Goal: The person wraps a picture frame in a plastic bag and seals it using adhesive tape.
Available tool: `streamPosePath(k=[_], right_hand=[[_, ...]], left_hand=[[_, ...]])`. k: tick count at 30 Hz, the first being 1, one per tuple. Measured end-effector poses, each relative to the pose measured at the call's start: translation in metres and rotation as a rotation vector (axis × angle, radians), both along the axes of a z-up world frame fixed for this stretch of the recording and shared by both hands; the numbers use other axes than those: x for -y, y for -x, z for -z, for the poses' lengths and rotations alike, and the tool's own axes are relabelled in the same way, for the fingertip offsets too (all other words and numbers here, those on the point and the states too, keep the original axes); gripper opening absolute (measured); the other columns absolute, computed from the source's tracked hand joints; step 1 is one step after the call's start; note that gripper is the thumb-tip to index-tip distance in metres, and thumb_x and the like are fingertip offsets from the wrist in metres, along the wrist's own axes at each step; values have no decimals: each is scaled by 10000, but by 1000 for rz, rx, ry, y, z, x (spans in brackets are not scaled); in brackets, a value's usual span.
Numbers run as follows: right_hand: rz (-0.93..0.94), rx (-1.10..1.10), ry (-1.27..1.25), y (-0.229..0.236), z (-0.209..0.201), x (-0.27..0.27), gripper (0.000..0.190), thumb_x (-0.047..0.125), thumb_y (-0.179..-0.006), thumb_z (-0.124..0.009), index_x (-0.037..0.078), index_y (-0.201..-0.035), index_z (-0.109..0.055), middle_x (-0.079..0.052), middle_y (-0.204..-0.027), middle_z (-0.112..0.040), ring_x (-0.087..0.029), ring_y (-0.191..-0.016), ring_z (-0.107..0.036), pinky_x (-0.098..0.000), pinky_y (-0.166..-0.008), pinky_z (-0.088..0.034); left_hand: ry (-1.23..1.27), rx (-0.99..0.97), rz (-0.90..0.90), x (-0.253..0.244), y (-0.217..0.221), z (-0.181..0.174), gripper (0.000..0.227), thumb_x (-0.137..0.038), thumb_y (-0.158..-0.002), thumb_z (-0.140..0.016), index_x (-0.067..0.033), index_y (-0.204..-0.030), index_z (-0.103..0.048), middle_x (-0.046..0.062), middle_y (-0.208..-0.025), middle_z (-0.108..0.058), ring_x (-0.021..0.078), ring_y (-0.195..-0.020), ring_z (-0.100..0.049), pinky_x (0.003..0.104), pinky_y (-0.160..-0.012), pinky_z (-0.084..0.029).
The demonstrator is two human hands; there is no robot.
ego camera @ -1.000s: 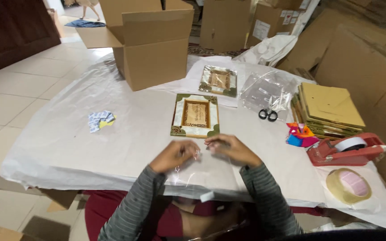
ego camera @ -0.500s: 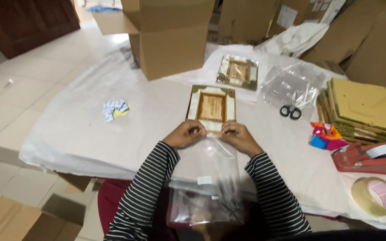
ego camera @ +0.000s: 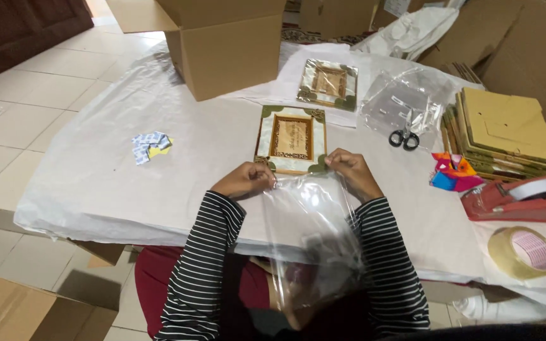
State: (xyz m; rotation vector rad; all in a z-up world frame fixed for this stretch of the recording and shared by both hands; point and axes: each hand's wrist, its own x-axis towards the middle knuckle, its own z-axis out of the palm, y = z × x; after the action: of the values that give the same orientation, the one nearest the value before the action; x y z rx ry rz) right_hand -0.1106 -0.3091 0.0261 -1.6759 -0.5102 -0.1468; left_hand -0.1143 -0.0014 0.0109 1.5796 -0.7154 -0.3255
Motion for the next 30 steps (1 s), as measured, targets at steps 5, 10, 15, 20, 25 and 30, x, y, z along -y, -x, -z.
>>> streamPosePath(k=[5,10,15,20,25,30], right_hand=[[-42,-247,-49,-1,-1,3,147,82,-940,-696,29,-804,-679,-38,-763,-641,-111,-735,-602,-243,-706,-464],[-71,-364,68,2,-5,8,74,68,-961,-634,27,-913,-673,-32,-816,-648,-95,-776,-590,-215,-721,-449],[-177,-369,256,15,-18,19,113,122,-962,-668,31,-1026,-689,-32,-879,-629,-140,-827,-568,-285,-779,-477],[-180,-315,403,3,-4,23,137,133,-987,-611,23,-1024,-684,-27,-842,-603,-165,-808,-552,-310,-756,-454],[-43,-325,410,-16,20,31,147,128,-955,-609,59,-1027,-718,-44,-843,-654,-167,-810,-586,-308,-762,-457],[48,-308,504,-18,21,27,160,157,-915,-632,105,-1013,-746,-37,-789,-665,-177,-770,-588,-312,-723,-458]], left_hand=[[82,1,-147,-4,-28,33,164,-3,-925,-628,13,-1065,-712,108,-865,-728,185,-771,-677,327,-761,-554],[61,-47,-224,-7,-40,43,160,-75,-947,-665,5,-1081,-702,79,-860,-664,176,-794,-626,322,-762,-540],[44,-49,-278,-1,-27,38,142,-86,-933,-706,3,-1043,-714,106,-920,-644,219,-872,-622,363,-799,-536],[-41,55,-310,-1,-33,39,163,-91,-901,-707,-17,-1044,-737,140,-972,-669,258,-972,-618,415,-890,-516],[-126,94,-342,1,-28,37,173,-110,-868,-729,-41,-1021,-767,148,-956,-695,258,-952,-648,406,-885,-521],[-154,83,-370,2,-27,38,162,-117,-858,-729,-51,-999,-777,128,-940,-708,237,-924,-662,383,-875,-528]])
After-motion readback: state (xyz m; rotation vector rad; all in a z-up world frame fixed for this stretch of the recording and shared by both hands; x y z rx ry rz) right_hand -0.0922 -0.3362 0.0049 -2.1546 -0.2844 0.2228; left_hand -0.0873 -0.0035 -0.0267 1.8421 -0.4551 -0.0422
